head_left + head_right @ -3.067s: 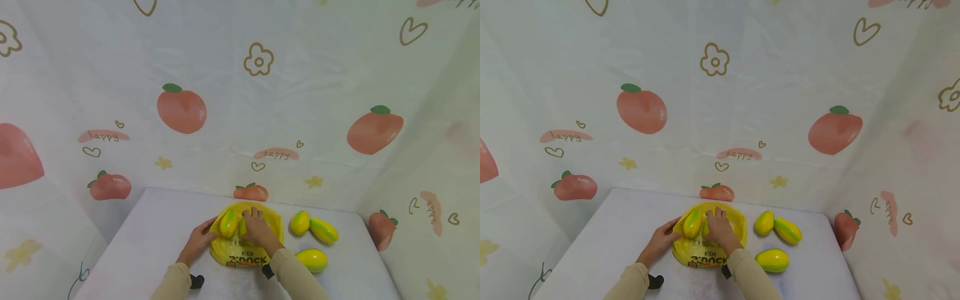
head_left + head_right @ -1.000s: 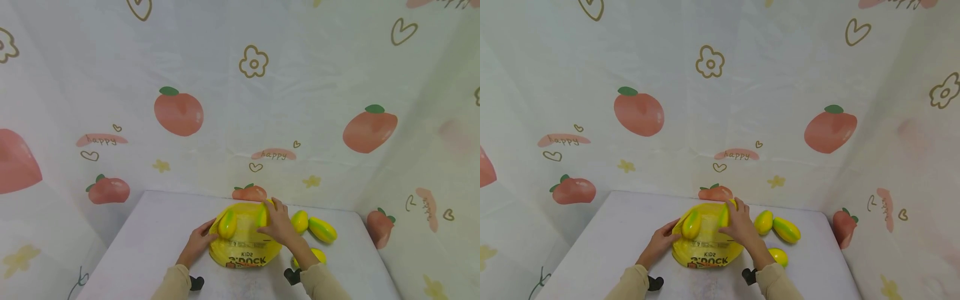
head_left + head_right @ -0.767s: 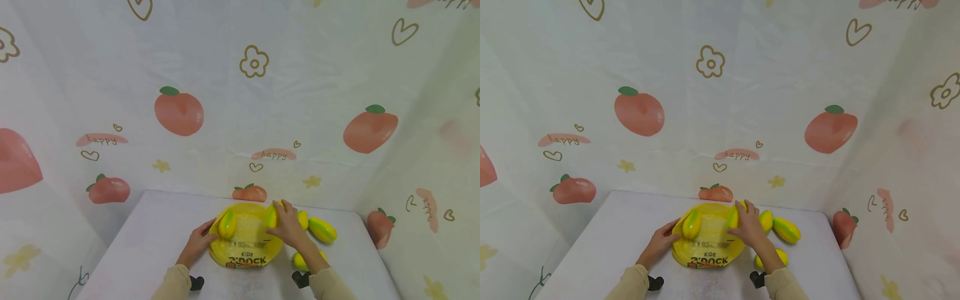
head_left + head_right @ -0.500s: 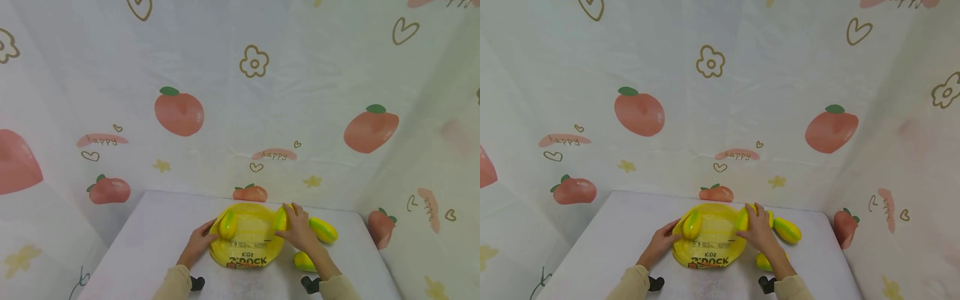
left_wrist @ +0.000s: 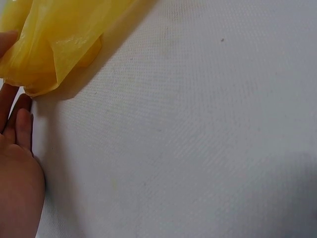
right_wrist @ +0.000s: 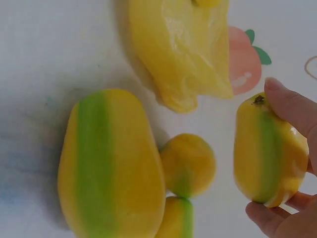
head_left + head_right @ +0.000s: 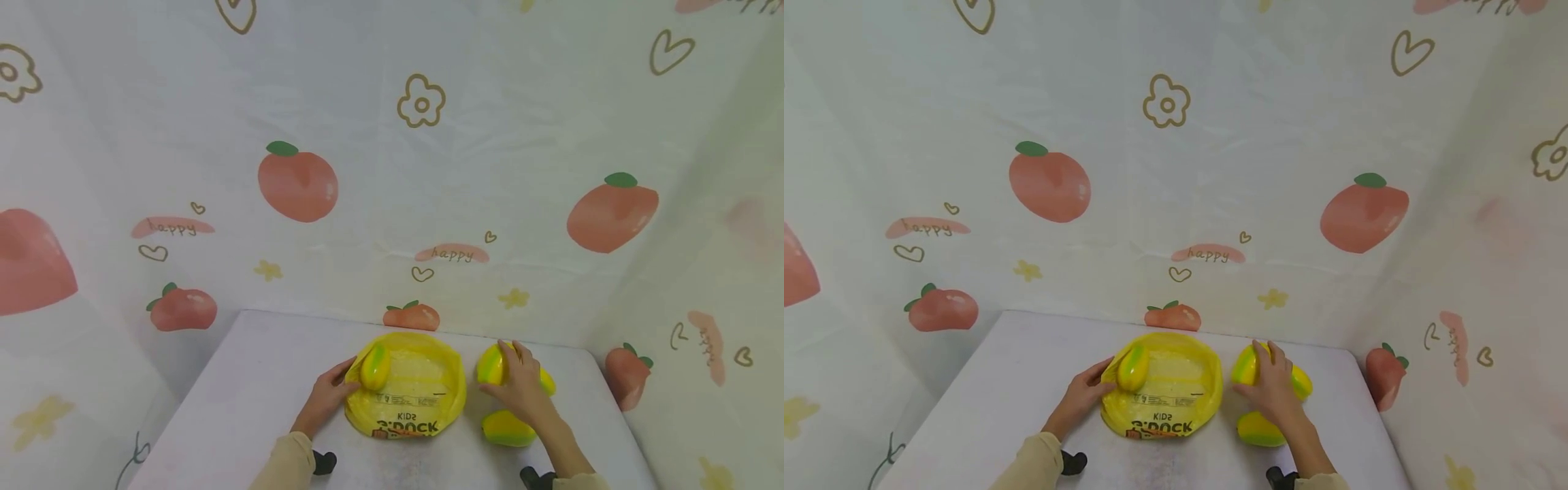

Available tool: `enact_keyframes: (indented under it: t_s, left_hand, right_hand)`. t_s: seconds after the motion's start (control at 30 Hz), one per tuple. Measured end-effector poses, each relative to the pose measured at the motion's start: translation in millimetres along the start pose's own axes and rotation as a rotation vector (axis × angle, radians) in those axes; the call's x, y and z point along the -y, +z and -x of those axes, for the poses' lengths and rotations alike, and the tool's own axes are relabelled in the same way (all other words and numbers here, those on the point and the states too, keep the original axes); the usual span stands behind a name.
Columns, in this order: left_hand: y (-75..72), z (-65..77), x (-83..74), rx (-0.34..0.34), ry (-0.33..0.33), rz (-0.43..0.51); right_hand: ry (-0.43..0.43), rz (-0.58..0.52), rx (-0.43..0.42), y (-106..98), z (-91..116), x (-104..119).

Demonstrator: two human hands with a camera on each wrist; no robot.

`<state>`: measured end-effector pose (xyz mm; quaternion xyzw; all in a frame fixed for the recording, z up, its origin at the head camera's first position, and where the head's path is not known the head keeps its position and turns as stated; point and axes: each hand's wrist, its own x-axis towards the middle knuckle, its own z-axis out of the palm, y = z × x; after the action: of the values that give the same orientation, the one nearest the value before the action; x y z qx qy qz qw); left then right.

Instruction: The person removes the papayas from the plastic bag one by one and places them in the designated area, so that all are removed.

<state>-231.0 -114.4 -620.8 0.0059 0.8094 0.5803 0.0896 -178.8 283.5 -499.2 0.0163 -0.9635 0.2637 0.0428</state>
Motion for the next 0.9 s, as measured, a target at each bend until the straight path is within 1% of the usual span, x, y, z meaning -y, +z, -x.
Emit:
enact_keyframes:
  t_s: [0.1,0.2,0.27,0.37,0.43,0.5,0.6,0.8,0.9]
  left_hand:
    - [0.9,-0.8,2.2,0.004,0.005,0.015]
    - [0.9,-2.6,3.4,0.015,-0.014,0.037]
    - [0.6,-3.6,3.7,0.023,-0.005,0.029]
    - [-0.9,-4.8,4.1,0.029,-0.021,0.039]
    - [-1.9,-5.6,5.4,0.025,-0.017,0.032]
    - [-3.0,-6.5,6.5,0.021,-0.031,0.043]
    - [-3.9,-7.2,8.3,0.022,-0.025,0.036]
    - [-3.5,-6.7,8.5,0.022,-0.028,0.042]
    - [-1.9,-6.3,7.2,0.022,-0.026,0.039]
  right_hand:
    - [0.013,0.009,0.002,-4,5,-8]
    - [0.031,0.017,-0.002,-7,9,-16]
    - [0.040,0.018,-0.007,-9,12,-20]
    - [0.065,0.019,-0.015,-12,16,-26]
    - [0.092,0.010,-0.014,-14,17,-30]
    - [0.126,0.000,-0.014,-16,20,-35]
    - [0.177,-0.015,-0.011,-17,23,-42]
    - [0.211,-0.030,-0.007,-18,29,-62]
    - [0.261,-0.049,0.023,-20,33,-71]
